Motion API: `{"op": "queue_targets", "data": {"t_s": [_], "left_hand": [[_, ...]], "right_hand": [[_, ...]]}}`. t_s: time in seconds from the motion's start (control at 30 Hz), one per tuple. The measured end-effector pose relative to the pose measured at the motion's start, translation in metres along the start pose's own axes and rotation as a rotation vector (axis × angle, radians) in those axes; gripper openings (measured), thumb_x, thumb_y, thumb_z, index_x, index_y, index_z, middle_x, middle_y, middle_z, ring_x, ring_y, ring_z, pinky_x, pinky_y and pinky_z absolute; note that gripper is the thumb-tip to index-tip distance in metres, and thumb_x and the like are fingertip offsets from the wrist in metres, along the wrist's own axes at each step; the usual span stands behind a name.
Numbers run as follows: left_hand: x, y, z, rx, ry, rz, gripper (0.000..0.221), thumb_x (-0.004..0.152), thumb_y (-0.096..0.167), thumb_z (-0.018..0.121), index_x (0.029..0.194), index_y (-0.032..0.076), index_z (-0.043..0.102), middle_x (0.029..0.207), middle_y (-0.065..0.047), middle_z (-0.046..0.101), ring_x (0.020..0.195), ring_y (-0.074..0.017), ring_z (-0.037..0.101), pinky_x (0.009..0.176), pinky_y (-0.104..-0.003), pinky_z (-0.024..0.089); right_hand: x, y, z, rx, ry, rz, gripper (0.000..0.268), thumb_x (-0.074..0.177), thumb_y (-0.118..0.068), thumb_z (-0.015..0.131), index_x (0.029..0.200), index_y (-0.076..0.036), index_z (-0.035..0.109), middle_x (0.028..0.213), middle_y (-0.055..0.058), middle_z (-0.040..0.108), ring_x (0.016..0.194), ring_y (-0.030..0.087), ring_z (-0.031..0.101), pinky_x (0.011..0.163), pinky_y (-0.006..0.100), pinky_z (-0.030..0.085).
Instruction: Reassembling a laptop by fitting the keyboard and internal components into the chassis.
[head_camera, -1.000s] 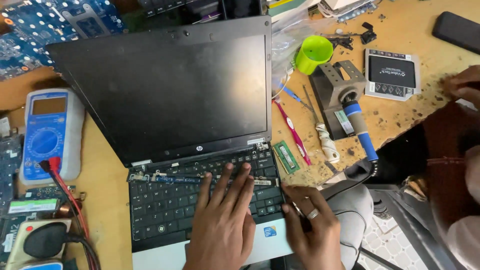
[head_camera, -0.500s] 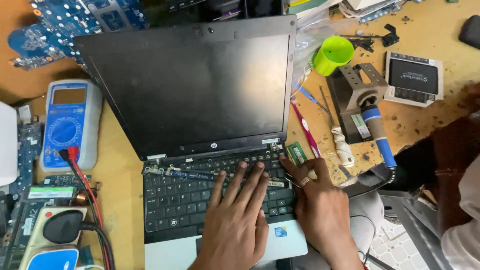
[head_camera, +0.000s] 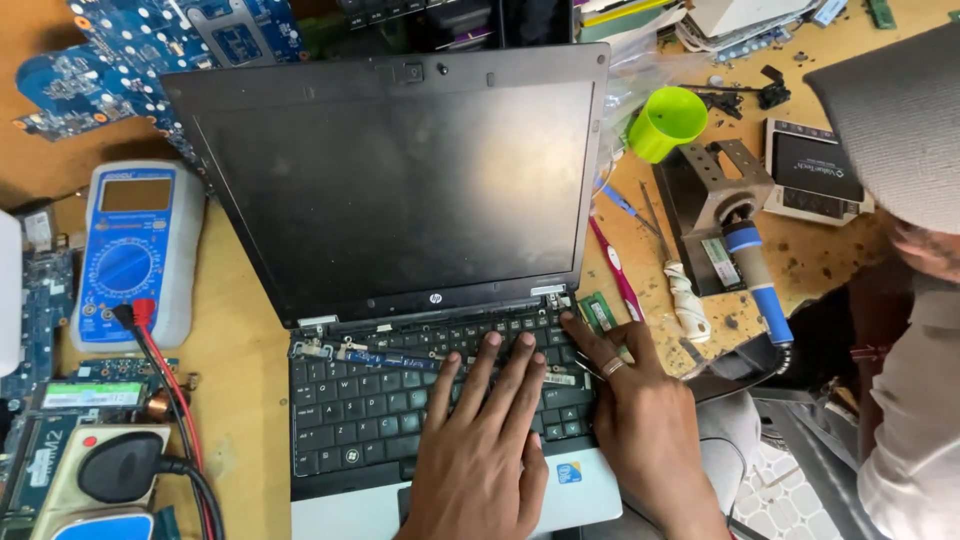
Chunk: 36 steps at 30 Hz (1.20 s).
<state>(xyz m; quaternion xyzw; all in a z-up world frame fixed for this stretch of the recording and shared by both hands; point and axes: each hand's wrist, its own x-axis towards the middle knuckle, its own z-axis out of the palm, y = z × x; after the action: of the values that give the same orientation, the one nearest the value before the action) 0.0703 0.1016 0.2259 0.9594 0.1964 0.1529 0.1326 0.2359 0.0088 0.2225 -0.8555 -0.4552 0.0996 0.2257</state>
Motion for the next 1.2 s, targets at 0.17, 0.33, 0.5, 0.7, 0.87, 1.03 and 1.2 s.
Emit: {"op": "queue_targets", "data": {"t_s": [0.17,0.33,0.5,0.7,0.87,1.03,1.2], "left_hand": [[0.001,0.002,-0.001,-0.014,0.019,-0.026,0.062,0.097,0.030,0.042,0.154,0.008,0.048,0.166,-0.007,0.041,0.153,-0.0330,0.034,0.123,-0.053,0.022],[-0.002,-0.003,0.011,0.038,0.018,-0.035,0.064,0.098,0.036,0.041,0.156,0.012,0.046,0.168,-0.004,0.038,0.155,-0.0298,0.031,0.124,-0.053,0.021],[-0.001,-0.006,0.017,0.073,0.031,-0.026,0.067,0.100,0.049,0.050,0.156,0.013,0.046,0.167,-0.004,0.040,0.155,-0.0287,0.032,0.123,-0.053,0.023],[-0.003,-0.011,0.030,0.157,0.056,-0.015,0.090,0.087,0.073,0.065,0.155,0.015,0.049,0.165,-0.004,0.043,0.153,-0.0287,0.036,0.124,-0.055,0.025],[-0.001,-0.013,0.035,0.191,0.111,-0.013,0.072,0.108,0.070,0.030,0.150,0.018,0.056,0.159,-0.001,0.052,0.148,-0.0282,0.045,0.119,-0.053,0.031],[0.003,-0.013,0.041,0.150,0.152,-0.028,0.071,0.115,0.060,0.014,0.142,0.018,0.064,0.151,-0.001,0.060,0.142,-0.0283,0.051,0.117,-0.053,0.032],[0.003,-0.012,0.041,0.133,0.127,-0.051,0.071,0.115,0.060,0.013,0.142,0.019,0.064,0.153,-0.001,0.059,0.144,-0.0272,0.048,0.118,-0.054,0.031]], "right_hand": [[-0.001,0.002,0.003,-0.061,-0.047,0.046,0.079,0.080,-0.003,0.050,0.150,-0.037,0.054,0.108,0.003,0.055,0.074,0.036,0.066,0.054,0.053,0.054],[0.000,0.002,0.005,0.062,0.028,0.003,0.075,0.079,0.002,0.047,0.145,-0.031,0.061,0.110,0.002,0.060,0.085,0.027,0.067,0.060,0.043,0.056],[-0.001,0.005,0.011,0.057,0.081,0.001,0.071,0.079,-0.002,0.048,0.142,-0.030,0.064,0.110,0.000,0.064,0.082,0.025,0.069,0.054,0.040,0.053],[0.003,0.004,0.010,-0.021,-0.016,0.075,0.080,0.074,-0.005,0.046,0.146,-0.037,0.058,0.108,-0.003,0.062,0.067,0.027,0.064,0.050,0.039,0.054],[0.008,-0.003,0.011,-0.007,0.083,0.024,0.070,0.080,-0.003,0.045,0.139,-0.034,0.065,0.101,-0.006,0.065,0.054,0.023,0.057,0.046,0.032,0.047],[0.009,-0.003,0.013,-0.011,0.096,0.048,0.067,0.082,-0.003,0.045,0.138,-0.034,0.066,0.098,-0.006,0.063,0.054,0.020,0.055,0.046,0.029,0.046],[0.011,-0.005,0.013,0.012,0.110,0.046,0.062,0.087,0.000,0.047,0.136,-0.030,0.068,0.094,-0.006,0.062,0.055,0.016,0.051,0.047,0.026,0.042]]}}
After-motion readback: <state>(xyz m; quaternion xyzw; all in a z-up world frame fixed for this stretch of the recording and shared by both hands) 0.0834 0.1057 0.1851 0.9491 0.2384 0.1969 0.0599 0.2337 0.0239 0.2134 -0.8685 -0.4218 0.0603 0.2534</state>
